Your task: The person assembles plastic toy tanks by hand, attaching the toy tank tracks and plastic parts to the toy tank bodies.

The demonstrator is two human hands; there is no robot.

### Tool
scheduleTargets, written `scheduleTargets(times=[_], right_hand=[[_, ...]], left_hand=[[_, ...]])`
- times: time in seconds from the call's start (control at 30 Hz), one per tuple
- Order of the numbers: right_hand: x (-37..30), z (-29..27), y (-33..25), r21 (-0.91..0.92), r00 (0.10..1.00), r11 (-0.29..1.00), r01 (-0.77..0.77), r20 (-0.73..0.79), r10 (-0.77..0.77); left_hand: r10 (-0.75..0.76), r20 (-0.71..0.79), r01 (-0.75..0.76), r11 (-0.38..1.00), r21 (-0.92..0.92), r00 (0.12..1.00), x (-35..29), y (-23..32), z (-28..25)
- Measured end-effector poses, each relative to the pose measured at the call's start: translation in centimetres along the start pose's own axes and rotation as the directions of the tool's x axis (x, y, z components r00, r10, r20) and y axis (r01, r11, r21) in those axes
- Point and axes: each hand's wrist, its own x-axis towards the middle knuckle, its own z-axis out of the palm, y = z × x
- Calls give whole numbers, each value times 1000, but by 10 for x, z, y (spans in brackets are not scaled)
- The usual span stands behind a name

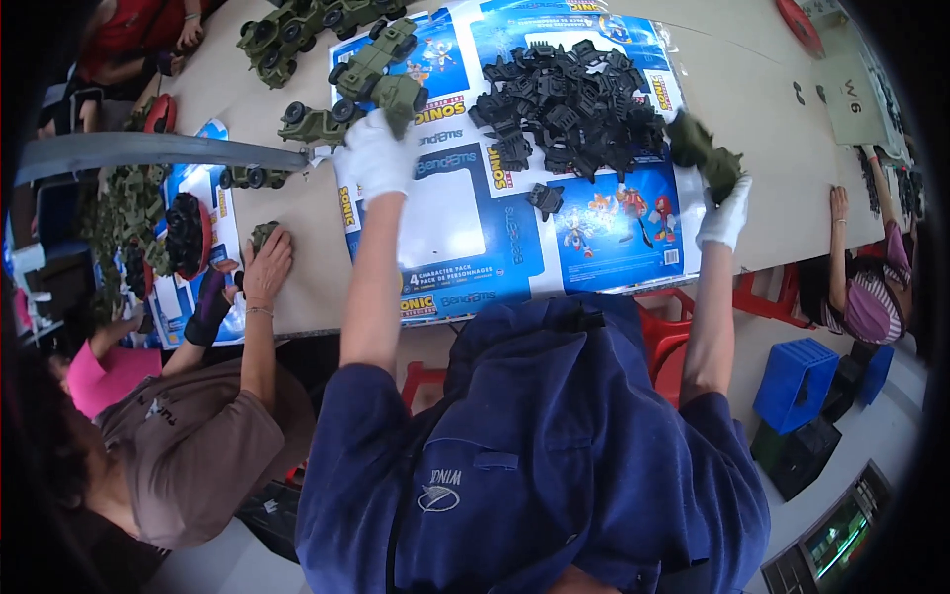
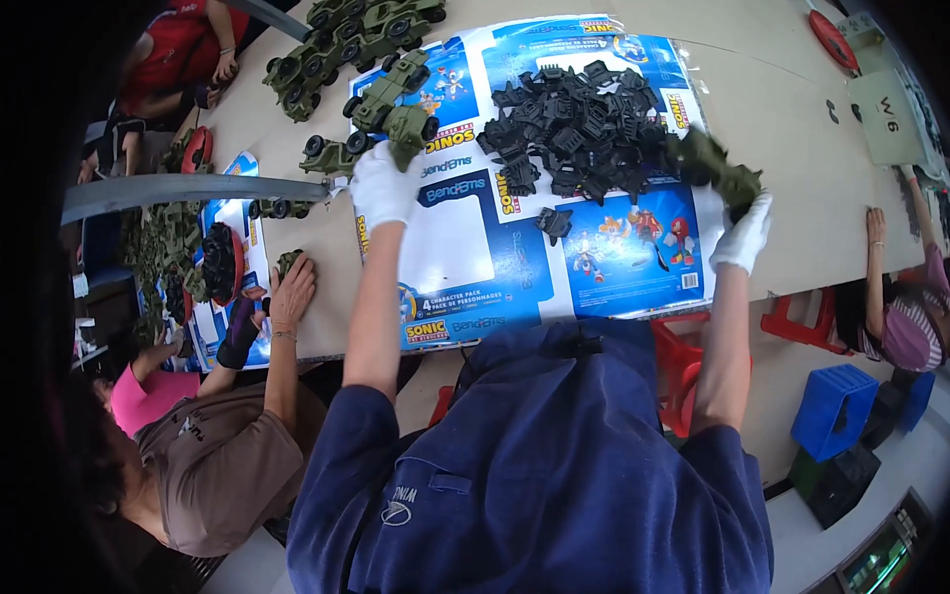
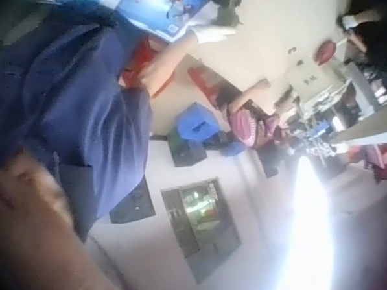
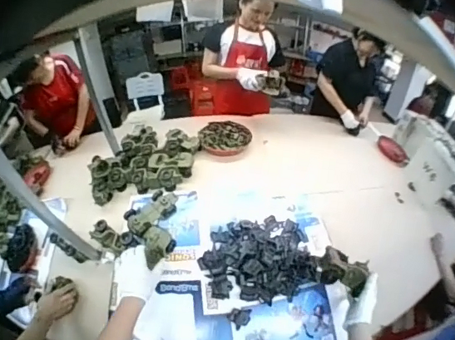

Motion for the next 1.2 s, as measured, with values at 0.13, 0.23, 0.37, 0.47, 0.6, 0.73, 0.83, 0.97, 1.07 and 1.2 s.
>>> scheduleTargets(times=[0.13, 0.23, 0.37, 0.47, 0.6, 0.73, 0.83, 0.97, 1.07, 1.2], right_hand=[[-11, 12, 19, -402, 994, 910, 104, 11, -109], [-71, 39, 64, -328, 758, 801, 501, 613, -222], [-141, 98, 60, -460, 475, 261, 849, 880, 3], [-157, 108, 71, -459, 446, 24, 888, 873, 197], [-149, 93, 87, -535, 509, 235, 811, 844, 167], [-138, 79, 77, -441, 468, 637, 632, 873, 140], [-117, 60, 77, -43, 121, 448, 893, 982, -148], [-120, 22, 64, 162, -147, -52, 985, 962, 229], [-131, 15, 46, -126, 123, 141, 982, 992, 30], [-158, 42, 34, -632, 611, 36, 774, 761, 219]], left_hand=[[66, 268, -128, 967, 219, 961, 20, -44, 19], [70, 346, -143, 971, 190, 936, -3, -38, 8], [24, 529, -168, 960, 226, 848, -74, -16, -28], [-42, 638, -4, 998, 70, 769, -107, -19, -34], [-110, 651, 362, 893, -267, 751, -137, -39, -8], [-140, 621, 486, 760, -431, 771, -133, -41, 5], [-113, 499, 411, 733, -542, 859, -127, -49, 30], [-48, 602, 484, 648, -588, 797, -109, -39, 24], [-86, 648, 597, 496, -631, 756, -98, -45, 32], [-107, 527, 470, 623, -626, 843, -100, -56, 59]])
